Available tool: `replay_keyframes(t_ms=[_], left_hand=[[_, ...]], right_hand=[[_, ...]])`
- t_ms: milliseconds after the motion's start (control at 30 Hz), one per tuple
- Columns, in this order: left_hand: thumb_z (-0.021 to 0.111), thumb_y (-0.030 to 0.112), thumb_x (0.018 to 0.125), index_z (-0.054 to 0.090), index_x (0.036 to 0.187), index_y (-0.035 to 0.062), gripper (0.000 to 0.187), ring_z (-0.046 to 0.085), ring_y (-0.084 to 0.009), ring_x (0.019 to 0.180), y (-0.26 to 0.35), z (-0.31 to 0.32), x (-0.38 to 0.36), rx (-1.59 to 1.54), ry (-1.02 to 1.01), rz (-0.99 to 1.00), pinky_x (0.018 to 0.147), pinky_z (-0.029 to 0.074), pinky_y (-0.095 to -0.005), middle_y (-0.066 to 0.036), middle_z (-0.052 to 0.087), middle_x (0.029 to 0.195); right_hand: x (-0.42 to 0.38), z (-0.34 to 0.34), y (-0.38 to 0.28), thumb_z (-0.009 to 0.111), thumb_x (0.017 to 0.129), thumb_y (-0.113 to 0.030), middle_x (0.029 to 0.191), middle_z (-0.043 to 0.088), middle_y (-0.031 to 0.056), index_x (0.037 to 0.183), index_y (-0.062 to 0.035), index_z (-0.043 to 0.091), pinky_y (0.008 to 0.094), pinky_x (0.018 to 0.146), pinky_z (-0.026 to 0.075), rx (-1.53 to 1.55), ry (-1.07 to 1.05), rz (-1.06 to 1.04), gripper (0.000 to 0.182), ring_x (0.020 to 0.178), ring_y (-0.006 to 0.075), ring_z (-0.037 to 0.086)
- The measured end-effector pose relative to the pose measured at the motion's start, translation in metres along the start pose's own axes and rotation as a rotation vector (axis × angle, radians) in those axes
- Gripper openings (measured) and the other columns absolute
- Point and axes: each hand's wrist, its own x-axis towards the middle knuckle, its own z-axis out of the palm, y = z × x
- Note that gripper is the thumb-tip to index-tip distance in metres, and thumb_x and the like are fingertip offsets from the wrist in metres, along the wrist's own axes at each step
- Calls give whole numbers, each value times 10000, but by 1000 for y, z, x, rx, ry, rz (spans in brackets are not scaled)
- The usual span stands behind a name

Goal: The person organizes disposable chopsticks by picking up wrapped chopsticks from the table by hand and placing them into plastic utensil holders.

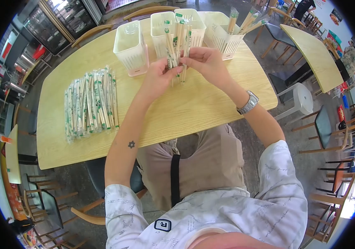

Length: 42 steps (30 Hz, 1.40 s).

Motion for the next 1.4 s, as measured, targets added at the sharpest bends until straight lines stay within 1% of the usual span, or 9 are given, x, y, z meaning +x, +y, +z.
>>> replay_keyframes(t_ms=[200,300,467,567,767,867,1033,1233,1400], left_hand=[[640,57,933,649,1167,-25,248,630,-100,902,2,2,-1,-26,12,18,810,502,-267,-57,716,989],[613,79,960,641,1160,-27,228,642,-113,921,-5,1,2,-28,30,35,833,507,-271,-69,716,1016],[551,118,1010,604,1170,-22,219,661,-139,947,6,2,-1,-105,-19,-31,878,509,-288,-83,711,1046],[541,131,1018,583,1195,-26,240,657,-142,926,6,-3,0,16,-109,-10,866,512,-286,-77,705,1016],[543,158,1021,583,1191,-41,264,636,-139,867,6,-1,1,-313,-30,-11,833,512,-279,-65,681,954],[577,159,1002,663,1003,-45,221,634,-113,797,7,2,0,-158,-34,-11,750,509,-265,-51,692,854],[577,137,995,658,966,-30,188,611,-102,735,2,2,0,-49,-65,10,687,501,-261,-42,674,821],[562,127,1001,629,960,-19,166,606,-106,724,3,4,-2,-17,-81,34,675,498,-263,-43,664,808],[555,132,1006,624,962,-23,175,615,-111,731,5,5,-3,-60,-106,34,686,509,-270,-44,665,814]], right_hand=[[-2,0,-1,694,914,-118,991,730,89,1100,44,700,252,833,548,24,0,41,247,910,111,680],[8,-8,-9,691,922,-180,997,726,90,1121,36,690,267,862,536,120,103,48,294,921,112,674],[23,-16,-38,627,971,-197,1102,688,137,1252,59,596,313,957,516,213,156,-32,382,1083,205,653],[27,-19,-43,636,967,-198,1110,684,143,1260,63,588,310,955,517,217,160,-62,395,1085,214,655],[28,-24,-47,657,956,-190,1120,679,157,1273,71,572,305,951,526,239,193,-25,419,1078,222,659],[27,-21,-44,667,947,-186,1091,693,151,1226,68,605,303,921,549,234,211,-10,382,1038,209,677],[29,-13,-47,679,934,-174,1039,715,130,1159,58,650,311,888,575,203,215,-12,325,987,193,699],[34,-18,-48,646,955,-205,1103,699,127,1198,21,639,326,916,555,250,128,18,332,1030,188,678],[38,-17,-55,580,993,-225,1150,688,149,1288,13,575,345,975,515,528,-66,-18,379,1085,198,661]])
